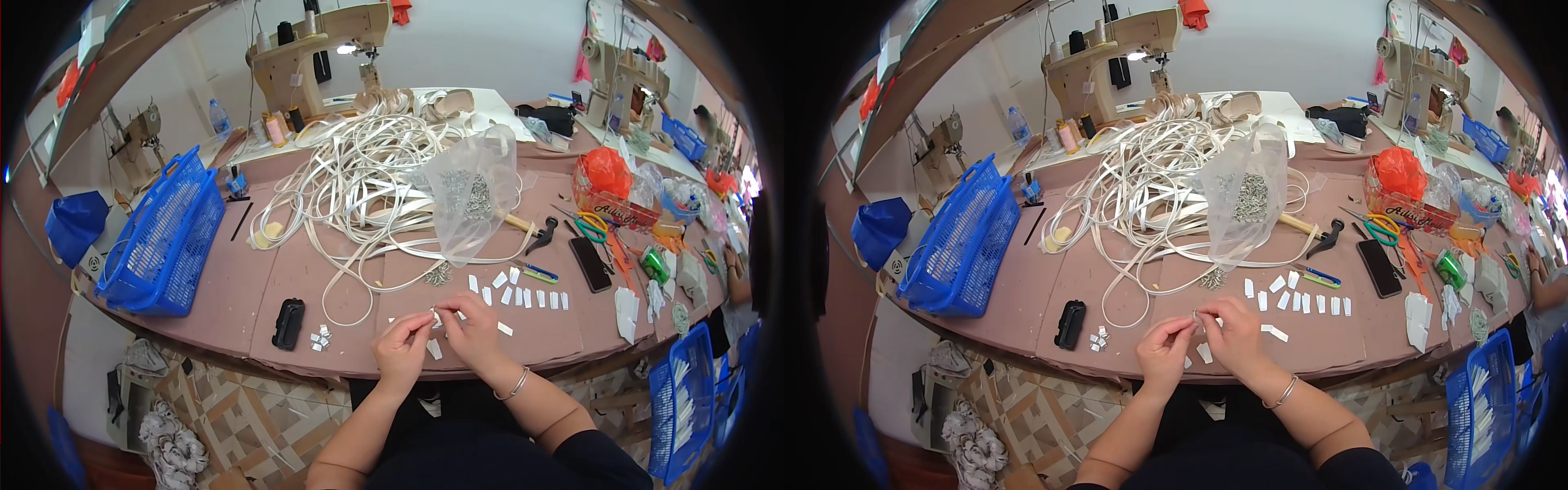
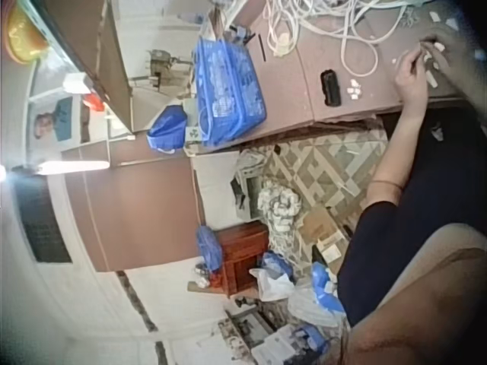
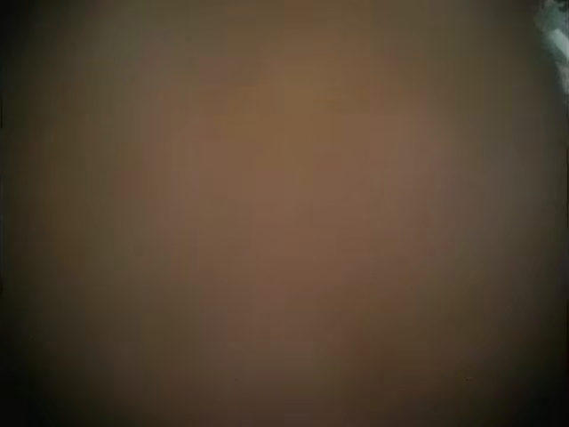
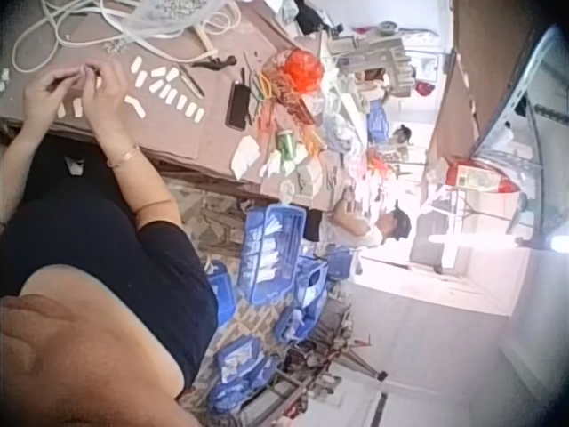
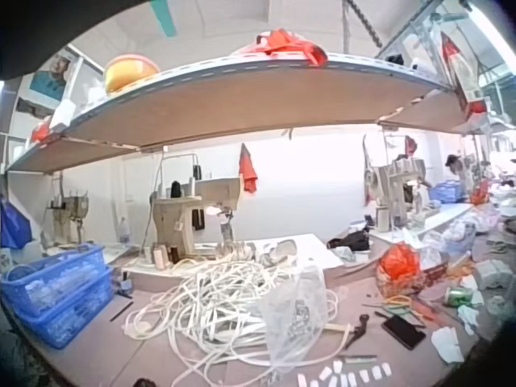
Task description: The person sits at a workbench in a workshop and assembles white fabric straps by inserting small metal hardware pieces into the ends. They handle the straps and metal pieces by hand, repeatedly picking up a strap, inserting a metal piece, and placing the finished unit on the table. The workspace contains sewing machines, piles of straps, and various tools.
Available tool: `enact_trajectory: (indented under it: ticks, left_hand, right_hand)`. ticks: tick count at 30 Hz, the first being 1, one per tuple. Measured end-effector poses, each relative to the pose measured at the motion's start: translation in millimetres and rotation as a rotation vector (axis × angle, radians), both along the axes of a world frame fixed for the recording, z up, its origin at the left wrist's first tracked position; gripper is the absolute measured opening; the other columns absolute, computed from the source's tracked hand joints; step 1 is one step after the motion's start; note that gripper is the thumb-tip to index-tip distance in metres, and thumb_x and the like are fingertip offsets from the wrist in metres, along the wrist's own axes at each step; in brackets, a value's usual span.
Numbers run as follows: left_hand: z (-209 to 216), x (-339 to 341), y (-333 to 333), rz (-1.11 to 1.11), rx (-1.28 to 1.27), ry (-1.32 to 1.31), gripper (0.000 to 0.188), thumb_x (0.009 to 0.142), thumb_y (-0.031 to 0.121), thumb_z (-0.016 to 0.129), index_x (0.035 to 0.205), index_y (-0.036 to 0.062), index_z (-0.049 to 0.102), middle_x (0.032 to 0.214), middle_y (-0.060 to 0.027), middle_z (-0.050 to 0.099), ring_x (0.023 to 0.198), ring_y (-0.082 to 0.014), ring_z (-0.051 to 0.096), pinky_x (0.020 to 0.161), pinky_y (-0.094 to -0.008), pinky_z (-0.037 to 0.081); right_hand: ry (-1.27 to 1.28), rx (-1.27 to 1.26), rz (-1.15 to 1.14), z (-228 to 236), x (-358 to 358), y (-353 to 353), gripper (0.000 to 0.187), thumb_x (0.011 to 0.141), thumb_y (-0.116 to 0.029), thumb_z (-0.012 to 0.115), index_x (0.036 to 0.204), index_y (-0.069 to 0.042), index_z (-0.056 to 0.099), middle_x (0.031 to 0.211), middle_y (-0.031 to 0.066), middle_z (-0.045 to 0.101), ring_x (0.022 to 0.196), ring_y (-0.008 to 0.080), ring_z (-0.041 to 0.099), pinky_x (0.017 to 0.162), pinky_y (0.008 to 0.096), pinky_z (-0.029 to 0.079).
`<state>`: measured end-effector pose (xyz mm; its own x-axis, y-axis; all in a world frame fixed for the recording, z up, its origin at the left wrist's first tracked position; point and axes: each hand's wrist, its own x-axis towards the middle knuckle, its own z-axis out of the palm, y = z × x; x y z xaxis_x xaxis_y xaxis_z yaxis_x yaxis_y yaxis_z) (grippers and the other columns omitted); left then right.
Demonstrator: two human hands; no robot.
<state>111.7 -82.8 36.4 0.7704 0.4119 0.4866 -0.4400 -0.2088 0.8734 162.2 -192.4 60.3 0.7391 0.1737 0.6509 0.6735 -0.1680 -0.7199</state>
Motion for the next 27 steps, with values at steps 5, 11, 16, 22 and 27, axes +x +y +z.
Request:
enact_trajectory:
  ticks: [5, 11, 16, 22, 27]
  left_hand:
    - [8, -2, -1, -0.009, -0.103, 0.081, 0.010, 0.074, -0.007, 0.059, 0.084, -0.0042, 0.061, 0.083, -0.0085, 0.060, 0.075, -0.0118, 0.059, 0.068, -0.0210, 0.048]
    - [2, -3, 0, -0.094, -0.364, 0.168, 0.011, 0.075, -0.005, 0.059, 0.086, -0.0039, 0.059, 0.082, -0.0084, 0.061, 0.074, -0.0115, 0.059, 0.068, -0.0207, 0.048]
    - [0, -3, 1, -0.111, -0.444, 0.200, 0.012, 0.076, -0.004, 0.059, 0.088, -0.0034, 0.058, 0.082, -0.0081, 0.061, 0.074, -0.0113, 0.059, 0.068, -0.0204, 0.048]
    - [-2, -6, 0, -0.041, -0.240, 0.120, 0.009, 0.076, -0.005, 0.059, 0.085, -0.0038, 0.060, 0.083, -0.0082, 0.061, 0.074, -0.0114, 0.059, 0.068, -0.0205, 0.048]
    - [-2, -10, 2, -0.076, -0.272, 0.125, 0.011, 0.075, -0.005, 0.060, 0.086, -0.0027, 0.060, 0.084, -0.0091, 0.062, 0.076, -0.0125, 0.059, 0.070, -0.0205, 0.048]
  right_hand:
    - [-0.112, -0.082, -0.038, 4, -3, 0, 0.008, 0.071, 0.000, 0.061, 0.079, -0.001, 0.058, 0.072, 0.0100, 0.056, 0.060, 0.0205, 0.057, 0.052, 0.0279, 0.046]
    - [0.677, 0.254, 0.281, -2, 1, -1, 0.013, 0.072, 0.000, 0.061, 0.084, -0.001, 0.059, 0.068, 0.0100, 0.057, 0.060, 0.0203, 0.057, 0.054, 0.0267, 0.046]
    - [0.173, -0.028, 0.179, -6, 5, -4, 0.014, 0.072, 0.001, 0.060, 0.086, 0.000, 0.059, 0.070, 0.0096, 0.058, 0.061, 0.0211, 0.058, 0.056, 0.0265, 0.046]
    - [-0.100, -0.125, 0.080, -3, -1, -1, 0.016, 0.071, 0.002, 0.059, 0.086, -0.002, 0.058, 0.074, 0.0101, 0.058, 0.063, 0.0221, 0.058, 0.053, 0.0280, 0.046]
    - [-0.191, -0.178, 0.150, -9, 2, -3, 0.017, 0.074, 0.000, 0.056, 0.090, -0.005, 0.057, 0.078, 0.0099, 0.059, 0.065, 0.0210, 0.059, 0.055, 0.0287, 0.048]
